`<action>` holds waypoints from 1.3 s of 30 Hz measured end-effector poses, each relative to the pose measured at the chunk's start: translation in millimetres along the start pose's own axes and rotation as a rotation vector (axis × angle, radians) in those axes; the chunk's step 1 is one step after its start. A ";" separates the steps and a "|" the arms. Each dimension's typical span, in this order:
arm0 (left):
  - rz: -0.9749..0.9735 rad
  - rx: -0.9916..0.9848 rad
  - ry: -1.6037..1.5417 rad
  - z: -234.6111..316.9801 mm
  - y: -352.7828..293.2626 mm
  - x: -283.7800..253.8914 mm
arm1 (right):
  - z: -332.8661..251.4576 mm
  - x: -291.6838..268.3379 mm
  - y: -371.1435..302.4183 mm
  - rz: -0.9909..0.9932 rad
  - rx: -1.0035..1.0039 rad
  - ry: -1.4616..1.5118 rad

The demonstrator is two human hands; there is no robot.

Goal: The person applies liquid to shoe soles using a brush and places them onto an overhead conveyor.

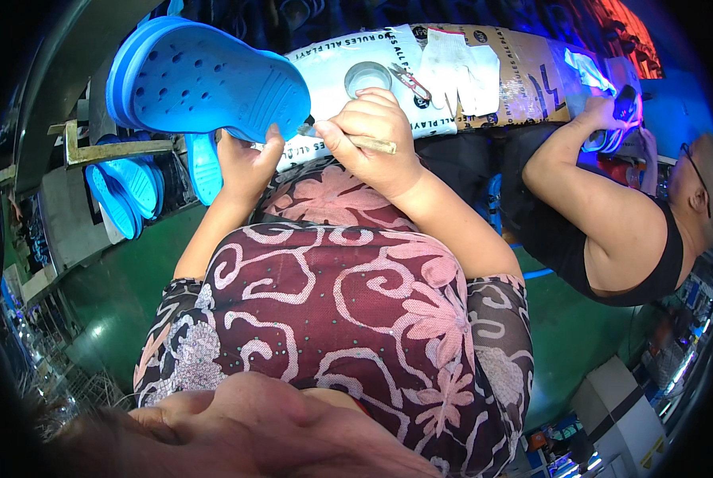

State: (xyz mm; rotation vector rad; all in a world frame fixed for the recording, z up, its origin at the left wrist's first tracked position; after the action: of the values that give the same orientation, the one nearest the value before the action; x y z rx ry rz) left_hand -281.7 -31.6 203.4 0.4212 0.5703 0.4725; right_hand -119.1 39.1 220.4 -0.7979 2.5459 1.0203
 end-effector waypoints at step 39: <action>-0.616 -0.517 -0.749 82.8 34.8 30.8 | 80.3 -78.5 -74.5 0.507 0.543 0.472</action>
State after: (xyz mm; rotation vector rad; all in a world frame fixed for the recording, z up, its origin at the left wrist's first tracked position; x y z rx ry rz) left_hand -220.0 -7.3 271.4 -0.0977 -0.1699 -0.1524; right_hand -7.6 81.4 157.8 -0.2569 3.2996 0.1983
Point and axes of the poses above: each hand's wrist, its own y-axis towards the middle knuckle, its own x-axis out of the palm, z = x × y, the point moved 8 cm from there along y, towards the middle knuckle, and after that the axes turned 3 degrees about x, right-handed, at the moved point
